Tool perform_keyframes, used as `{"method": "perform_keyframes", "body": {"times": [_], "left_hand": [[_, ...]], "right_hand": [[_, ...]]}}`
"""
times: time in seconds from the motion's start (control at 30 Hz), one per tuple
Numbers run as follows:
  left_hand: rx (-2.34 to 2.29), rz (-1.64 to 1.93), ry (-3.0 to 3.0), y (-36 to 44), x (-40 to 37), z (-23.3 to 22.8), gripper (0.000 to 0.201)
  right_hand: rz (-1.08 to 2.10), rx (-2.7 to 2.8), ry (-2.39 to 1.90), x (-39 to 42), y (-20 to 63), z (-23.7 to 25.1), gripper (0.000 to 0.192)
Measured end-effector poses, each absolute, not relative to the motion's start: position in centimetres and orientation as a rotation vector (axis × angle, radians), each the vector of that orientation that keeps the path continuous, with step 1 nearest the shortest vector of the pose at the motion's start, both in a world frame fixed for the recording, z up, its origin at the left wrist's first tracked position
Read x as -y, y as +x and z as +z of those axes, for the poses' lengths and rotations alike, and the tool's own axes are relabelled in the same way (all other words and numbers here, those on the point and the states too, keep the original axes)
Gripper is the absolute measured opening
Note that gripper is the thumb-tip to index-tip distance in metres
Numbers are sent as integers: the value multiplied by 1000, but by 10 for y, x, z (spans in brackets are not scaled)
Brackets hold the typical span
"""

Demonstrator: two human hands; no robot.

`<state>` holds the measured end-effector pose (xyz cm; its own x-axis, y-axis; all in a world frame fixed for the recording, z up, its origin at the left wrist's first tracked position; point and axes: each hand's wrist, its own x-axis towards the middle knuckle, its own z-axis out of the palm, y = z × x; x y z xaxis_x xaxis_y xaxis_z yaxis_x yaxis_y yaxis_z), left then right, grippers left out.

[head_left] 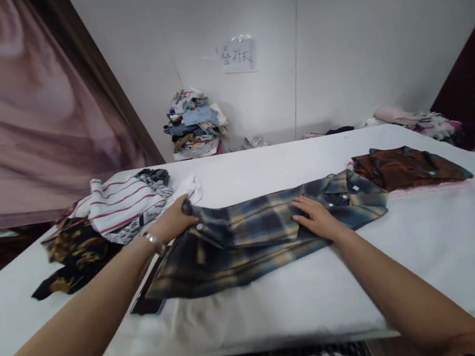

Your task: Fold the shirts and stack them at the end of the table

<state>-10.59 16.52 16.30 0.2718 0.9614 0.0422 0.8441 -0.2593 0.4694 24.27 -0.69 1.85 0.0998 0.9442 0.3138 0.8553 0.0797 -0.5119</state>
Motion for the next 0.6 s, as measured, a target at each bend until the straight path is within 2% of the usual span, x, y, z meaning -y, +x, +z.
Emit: {"method": "perform_keyframes", "body": {"times": [0.13,0.33,0.5,0.6], "left_hand": [[-1385,385,2278,-30,-155,179,84],[-1016,445,1799,68,-126,141,90],[-1165,694,2198,36,-127,100,70],[-1353,703,2189,-3,-125,78,67]], "right_hand": [[75,1610,-1661,9,254,20,43],[60,1489,-1705,12,267,18,39],[6,1474,-1674,13,269,24,37],[-47,1498,-1597,18,256,38,40]]}}
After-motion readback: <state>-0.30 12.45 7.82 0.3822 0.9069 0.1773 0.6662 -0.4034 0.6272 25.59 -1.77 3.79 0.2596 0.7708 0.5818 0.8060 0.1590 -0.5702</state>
